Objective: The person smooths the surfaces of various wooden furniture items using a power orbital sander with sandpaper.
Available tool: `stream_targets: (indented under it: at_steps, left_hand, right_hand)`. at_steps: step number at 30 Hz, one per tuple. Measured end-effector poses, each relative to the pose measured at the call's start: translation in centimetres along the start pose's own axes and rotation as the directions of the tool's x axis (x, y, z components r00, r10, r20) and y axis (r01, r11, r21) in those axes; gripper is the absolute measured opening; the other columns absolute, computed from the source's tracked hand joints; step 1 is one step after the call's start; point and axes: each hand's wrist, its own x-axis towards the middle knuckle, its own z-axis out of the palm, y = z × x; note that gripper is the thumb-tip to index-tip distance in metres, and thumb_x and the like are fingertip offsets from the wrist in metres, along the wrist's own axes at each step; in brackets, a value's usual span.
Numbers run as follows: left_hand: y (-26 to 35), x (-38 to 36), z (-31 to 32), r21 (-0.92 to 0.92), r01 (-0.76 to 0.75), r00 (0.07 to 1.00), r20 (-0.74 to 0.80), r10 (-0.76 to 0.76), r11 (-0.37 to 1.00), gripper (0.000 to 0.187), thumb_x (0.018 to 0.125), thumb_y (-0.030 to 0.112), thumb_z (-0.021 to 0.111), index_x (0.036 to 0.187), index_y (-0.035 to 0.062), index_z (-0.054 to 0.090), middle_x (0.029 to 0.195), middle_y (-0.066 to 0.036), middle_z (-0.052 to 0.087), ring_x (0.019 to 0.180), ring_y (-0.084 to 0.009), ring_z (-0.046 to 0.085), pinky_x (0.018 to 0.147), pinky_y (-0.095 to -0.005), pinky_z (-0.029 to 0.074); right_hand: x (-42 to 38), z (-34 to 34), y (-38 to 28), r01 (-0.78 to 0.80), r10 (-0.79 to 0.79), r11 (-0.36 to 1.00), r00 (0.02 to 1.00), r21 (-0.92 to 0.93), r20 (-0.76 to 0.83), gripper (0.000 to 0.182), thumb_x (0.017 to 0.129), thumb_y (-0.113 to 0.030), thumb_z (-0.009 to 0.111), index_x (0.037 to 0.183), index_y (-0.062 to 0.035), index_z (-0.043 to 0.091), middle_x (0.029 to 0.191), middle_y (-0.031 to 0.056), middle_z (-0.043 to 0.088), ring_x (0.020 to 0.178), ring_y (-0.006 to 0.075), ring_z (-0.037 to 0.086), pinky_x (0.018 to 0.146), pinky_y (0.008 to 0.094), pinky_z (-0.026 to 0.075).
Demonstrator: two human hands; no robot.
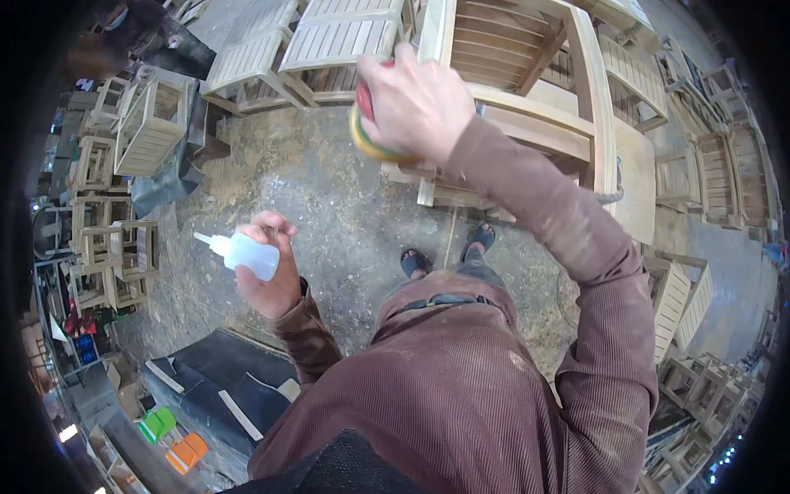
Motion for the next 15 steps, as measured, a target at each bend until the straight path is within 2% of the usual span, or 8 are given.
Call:
stream_targets:
  at_steps: [2, 6, 8, 9, 10, 11, 12, 15]
  left_hand:
    - [-0.2, 0.1, 0.4, 0.006, 0.000, 1.000, -0.023, 0.000, 1.000, 0.047, 0.085, 0.050, 0.054, 0.097, 0.0047, 0.047, 0.103, -0.017, 0.050, 0.097, -0.0264, 0.045, 0.084, -0.0387, 0.036]
    - [-0.1, 0.0, 1.1, -0.054, 0.020, 1.000, -0.001, -0.020, 0.998, 0.047, 0.085, 0.048, 0.054, 0.098, 0.0039, 0.047, 0.103, -0.017, 0.050, 0.097, -0.0259, 0.045, 0.084, -0.0387, 0.036]
    - [-0.4, 0.5, 1.4, -0.073, 0.015, 1.000, 0.025, -0.013, 0.997, 0.046, 0.086, 0.047, 0.053, 0.099, 0.0038, 0.046, 0.102, -0.016, 0.049, 0.096, -0.0254, 0.045, 0.084, -0.0387, 0.037]
    - [-0.8, 0.9, 1.4, -0.080, 0.007, 0.999, 0.034, -0.004, 0.997, 0.046, 0.086, 0.047, 0.053, 0.099, 0.0038, 0.046, 0.102, -0.016, 0.049, 0.096, -0.0254, 0.045, 0.084, -0.0387, 0.037]
    - [-1.1, 1.1, 1.3, -0.095, 0.017, 1.000, 0.024, -0.015, 0.995, 0.045, 0.087, 0.047, 0.053, 0.099, 0.0038, 0.046, 0.102, -0.016, 0.049, 0.096, -0.0253, 0.045, 0.084, -0.0388, 0.037]
    - [-1.4, 1.3, 1.3, -0.108, 0.029, 1.000, 0.015, -0.027, 0.994, 0.045, 0.087, 0.046, 0.053, 0.100, 0.0038, 0.046, 0.102, -0.016, 0.049, 0.096, -0.0252, 0.046, 0.084, -0.0389, 0.038]
    - [-1.7, 1.5, 1.3, -0.110, 0.027, 0.999, 0.024, -0.025, 0.994, 0.045, 0.087, 0.046, 0.053, 0.100, 0.0038, 0.046, 0.102, -0.016, 0.049, 0.096, -0.0252, 0.046, 0.084, -0.0389, 0.038]
    - [-2.4, 2.7, 1.4, -0.149, 0.048, 0.999, 0.021, -0.045, 0.988, 0.045, 0.087, 0.046, 0.052, 0.100, 0.0038, 0.046, 0.102, -0.015, 0.049, 0.096, -0.0252, 0.046, 0.084, -0.0391, 0.039]
  right_hand:
    - [1.7, 0.0, 1.2, -0.052, 0.051, 0.998, 0.999, 0.038, 0.018, 0.031, 0.079, -0.029, 0.052, 0.099, -0.0063, 0.058, 0.086, 0.0244, 0.059, 0.074, 0.0365, 0.064, 0.068, 0.0432, 0.054]
    - [5.0, -1.3, 3.5, -0.151, 0.157, 0.983, 0.986, 0.100, -0.053, 0.032, 0.079, -0.027, 0.052, 0.097, -0.0006, 0.058, 0.083, 0.0224, 0.064, 0.078, 0.0362, 0.064, 0.068, 0.0421, 0.052]
    - [5.0, -3.2, 2.4, -0.370, 0.349, 0.929, 0.899, 0.031, 0.263, 0.033, 0.077, -0.027, 0.053, 0.095, -0.0001, 0.059, 0.086, 0.0209, 0.065, 0.082, 0.0335, 0.064, 0.070, 0.0416, 0.052]
    - [3.9, 1.3, 3.9, -0.171, 0.169, 0.985, 0.984, -0.032, -0.062, 0.028, 0.079, -0.027, 0.053, 0.098, -0.0065, 0.059, 0.092, 0.0276, 0.059, 0.075, 0.0370, 0.065, 0.067, 0.0432, 0.054]
    - [2.5, 1.0, 2.9, -0.130, 0.129, 0.991, 0.988, -0.010, -0.082, 0.027, 0.079, -0.026, 0.053, 0.097, -0.0060, 0.058, 0.088, 0.0270, 0.058, 0.070, 0.0377, 0.064, 0.062, 0.0436, 0.054]
    - [0.7, 1.2, 2.0, -0.081, 0.082, 0.997, 0.986, 0.013, -0.142, 0.029, 0.078, -0.031, 0.055, 0.097, -0.0094, 0.052, 0.082, 0.0237, 0.058, 0.062, 0.0393, 0.062, 0.054, 0.0456, 0.053]
    - [-0.9, 0.8, 0.9, -0.050, 0.061, 0.993, 0.993, 0.105, -0.105, 0.031, 0.076, -0.030, 0.058, 0.099, -0.0099, 0.052, 0.080, 0.0223, 0.056, 0.059, 0.0381, 0.061, 0.051, 0.0451, 0.052]
    - [-4.3, -1.1, -1.1, 0.072, -0.065, 0.990, 0.996, 0.118, -0.058, 0.038, 0.070, -0.029, 0.065, 0.102, -0.0110, 0.052, 0.080, 0.0168, 0.054, 0.056, 0.0320, 0.061, 0.047, 0.0407, 0.051]
